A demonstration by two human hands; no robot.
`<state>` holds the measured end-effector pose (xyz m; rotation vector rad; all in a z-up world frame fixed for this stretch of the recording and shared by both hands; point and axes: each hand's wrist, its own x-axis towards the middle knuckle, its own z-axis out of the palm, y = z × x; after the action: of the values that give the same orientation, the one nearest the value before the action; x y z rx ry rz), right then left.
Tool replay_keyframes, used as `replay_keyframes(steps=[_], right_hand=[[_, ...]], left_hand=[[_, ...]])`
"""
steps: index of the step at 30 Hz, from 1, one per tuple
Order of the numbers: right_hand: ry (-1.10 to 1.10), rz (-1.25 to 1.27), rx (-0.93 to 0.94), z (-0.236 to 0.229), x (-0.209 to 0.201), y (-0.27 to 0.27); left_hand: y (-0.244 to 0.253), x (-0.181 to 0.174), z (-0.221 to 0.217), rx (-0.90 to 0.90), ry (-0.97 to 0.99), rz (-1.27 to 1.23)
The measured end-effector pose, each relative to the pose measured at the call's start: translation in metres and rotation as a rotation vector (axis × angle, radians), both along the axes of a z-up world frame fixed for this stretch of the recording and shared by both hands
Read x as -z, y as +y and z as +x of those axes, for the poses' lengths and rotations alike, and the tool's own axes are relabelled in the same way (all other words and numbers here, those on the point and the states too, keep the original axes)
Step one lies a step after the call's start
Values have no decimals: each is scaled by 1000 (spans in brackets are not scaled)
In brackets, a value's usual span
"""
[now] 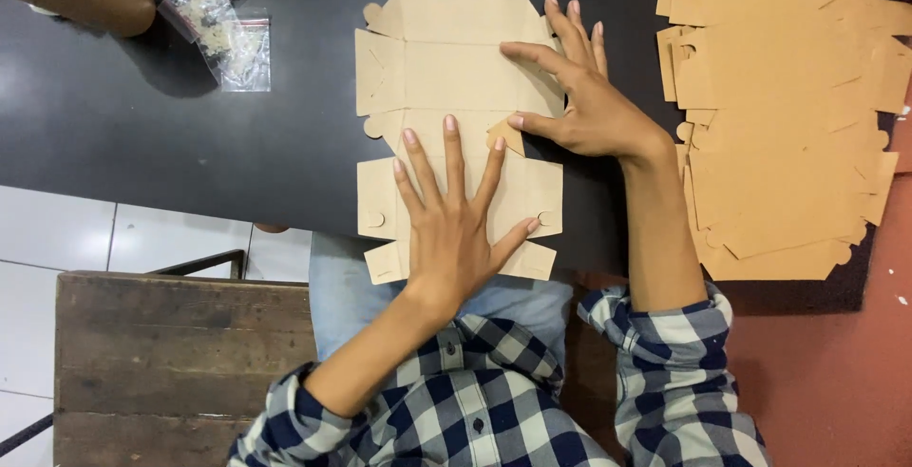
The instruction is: The person assembles flat cardboard box blanks by folding along pre-scored lines and inserting tabs into slots to form small boxes. The person handles multiple blanks sequentially, folding and locking each one into a box shape and placing the finished boxes on the table.
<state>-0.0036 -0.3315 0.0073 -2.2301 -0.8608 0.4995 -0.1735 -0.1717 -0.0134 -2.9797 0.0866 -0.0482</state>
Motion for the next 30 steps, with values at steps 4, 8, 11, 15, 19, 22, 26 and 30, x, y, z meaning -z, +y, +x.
replay_keyframes(steps=[4,8,11,15,19,22,26,30], right_hand=[[-2,-16,-2,0,-2,2],[15,-25,19,-1,-4,4],[3,-31,16,-1,-3,2],[-3,-48,-24,1,-5,-1],[9,-59,-54,1,-9,-2],[1,-71,-68,1,-6,-4],[-1,-67,-82,2,-4,-6],[7,-35,-40,3,0,-5]], left_hand=[[-4,3,-3,-36,-26,-52],[-3,4,-3,-39,-36,-100],[-2,5,-4,-40,-42,-137],[-2,8,-4,-42,-57,-161],[-2,8,-4,-41,-51,-154],[-2,8,-5,-38,-50,-142],[-2,7,-5,-33,-51,-143],[-2,6,-4,-39,-37,-126]])
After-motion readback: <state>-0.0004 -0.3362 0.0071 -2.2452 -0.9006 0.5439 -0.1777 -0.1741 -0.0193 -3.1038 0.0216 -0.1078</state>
